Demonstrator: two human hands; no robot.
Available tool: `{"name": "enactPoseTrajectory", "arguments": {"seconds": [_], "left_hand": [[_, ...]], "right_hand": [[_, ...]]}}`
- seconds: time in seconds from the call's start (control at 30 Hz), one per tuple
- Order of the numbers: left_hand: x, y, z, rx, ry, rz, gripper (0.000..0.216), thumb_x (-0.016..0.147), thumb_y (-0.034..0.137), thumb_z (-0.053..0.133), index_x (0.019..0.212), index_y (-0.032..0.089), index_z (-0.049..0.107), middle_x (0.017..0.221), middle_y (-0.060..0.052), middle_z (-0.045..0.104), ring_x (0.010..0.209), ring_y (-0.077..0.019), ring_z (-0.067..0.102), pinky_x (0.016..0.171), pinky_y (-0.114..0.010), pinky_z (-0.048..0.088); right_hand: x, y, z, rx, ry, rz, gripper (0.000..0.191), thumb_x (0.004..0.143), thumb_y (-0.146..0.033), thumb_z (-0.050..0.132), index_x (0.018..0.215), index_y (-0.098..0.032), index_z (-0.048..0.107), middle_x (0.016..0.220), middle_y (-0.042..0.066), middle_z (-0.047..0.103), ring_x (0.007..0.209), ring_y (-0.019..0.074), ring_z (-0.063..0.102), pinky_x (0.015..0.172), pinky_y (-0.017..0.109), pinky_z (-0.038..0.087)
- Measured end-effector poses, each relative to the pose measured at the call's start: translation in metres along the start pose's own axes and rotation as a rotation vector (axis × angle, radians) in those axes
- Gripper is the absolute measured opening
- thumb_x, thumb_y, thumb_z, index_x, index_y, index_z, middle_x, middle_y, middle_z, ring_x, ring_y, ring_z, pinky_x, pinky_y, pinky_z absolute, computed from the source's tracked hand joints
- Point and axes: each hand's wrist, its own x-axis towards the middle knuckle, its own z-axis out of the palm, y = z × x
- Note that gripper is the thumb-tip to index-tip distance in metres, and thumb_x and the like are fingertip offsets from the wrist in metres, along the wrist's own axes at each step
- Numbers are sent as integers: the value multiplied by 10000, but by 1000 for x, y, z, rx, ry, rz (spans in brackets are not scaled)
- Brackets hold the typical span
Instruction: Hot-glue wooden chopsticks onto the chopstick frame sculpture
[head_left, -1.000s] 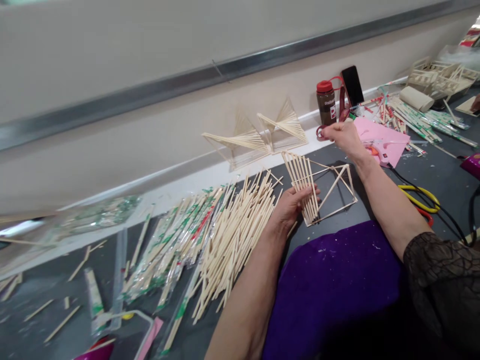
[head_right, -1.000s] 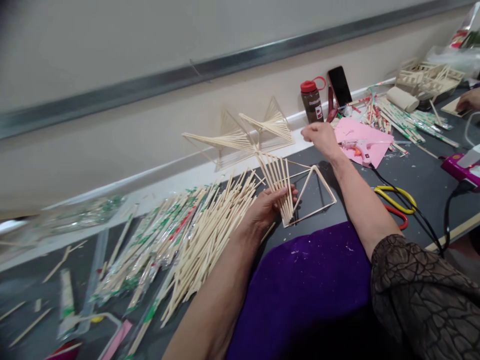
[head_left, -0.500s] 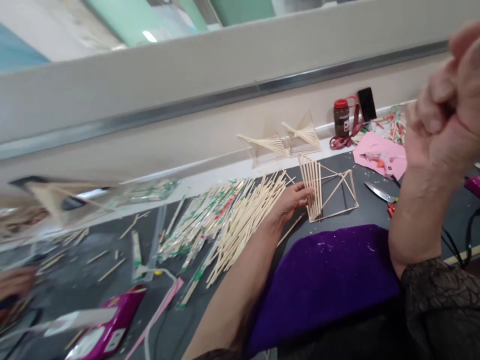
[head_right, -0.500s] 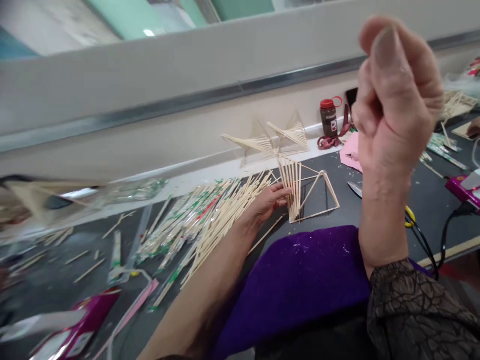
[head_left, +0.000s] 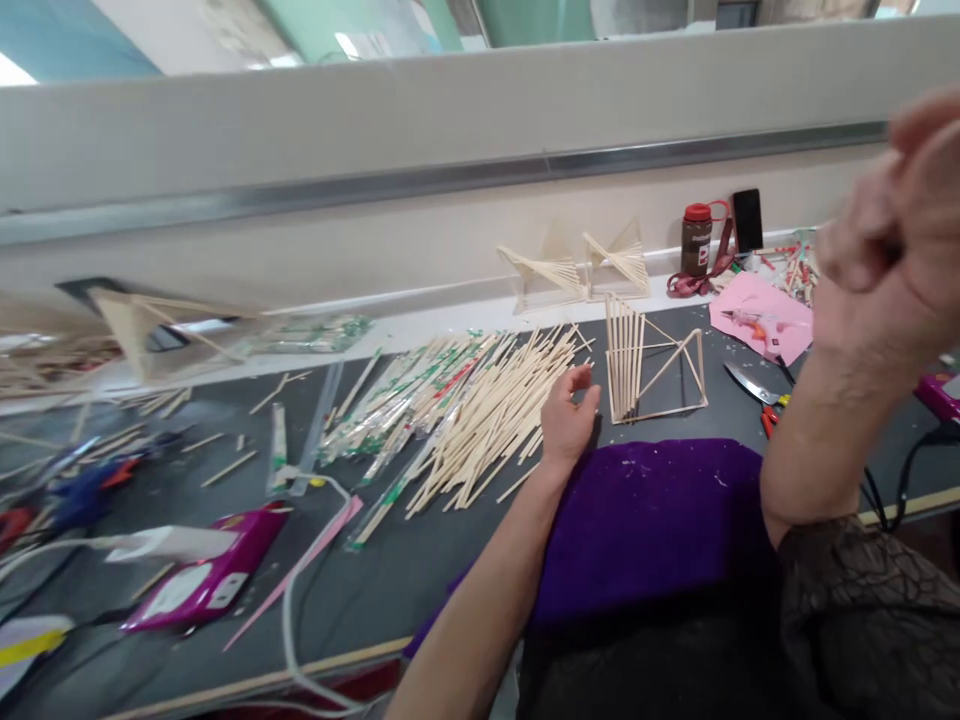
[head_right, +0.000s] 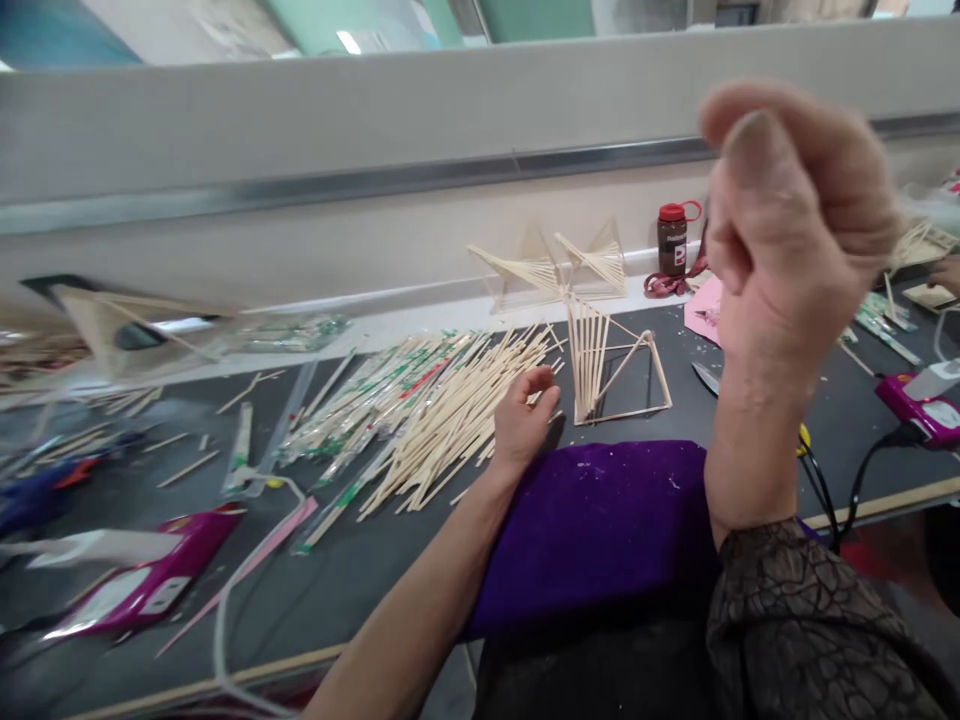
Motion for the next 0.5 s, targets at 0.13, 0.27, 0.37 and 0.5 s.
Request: {"name": "enactPoseTrajectory", "arguments": {"seconds": [0.13,0.27,0.37,0.5], "left_hand": [[-3,-2,-1,101,-3,111,294,831,303,597,1102,207,657,1098,-100,706,1004,-229,666,850,-352,513],[-4,1,0,160,-43,179,287,831,271,595,1099,199,668,1070,-101,702,1017,-233,655,941,-377,486],[-4,3,2,175,-41,173,276,821,240,588,1079,196,676,1046,-91,703,1002,-231,655,961,-380,473],[-4,6,2,177,-60,186,231,822,232,577,1019,198,693,1004,-84,701,973,-232,656,951,-378,472]], "right_hand": [[19,14,20,-157,220,-123,170,851,-468,609,913,-333,691,716,30,574,526,160,449,468,319,357],[26,61,9,-214,188,25,154,880,-288,581,945,-230,708,724,21,620,543,127,461,532,299,361],[14,108,-16,-526,187,60,224,830,-145,571,1001,-203,703,908,61,712,785,180,573,752,319,459],[-8,153,-38,-778,-137,177,352,680,-60,599,974,-187,744,1024,97,741,963,252,632,922,383,464]]}}
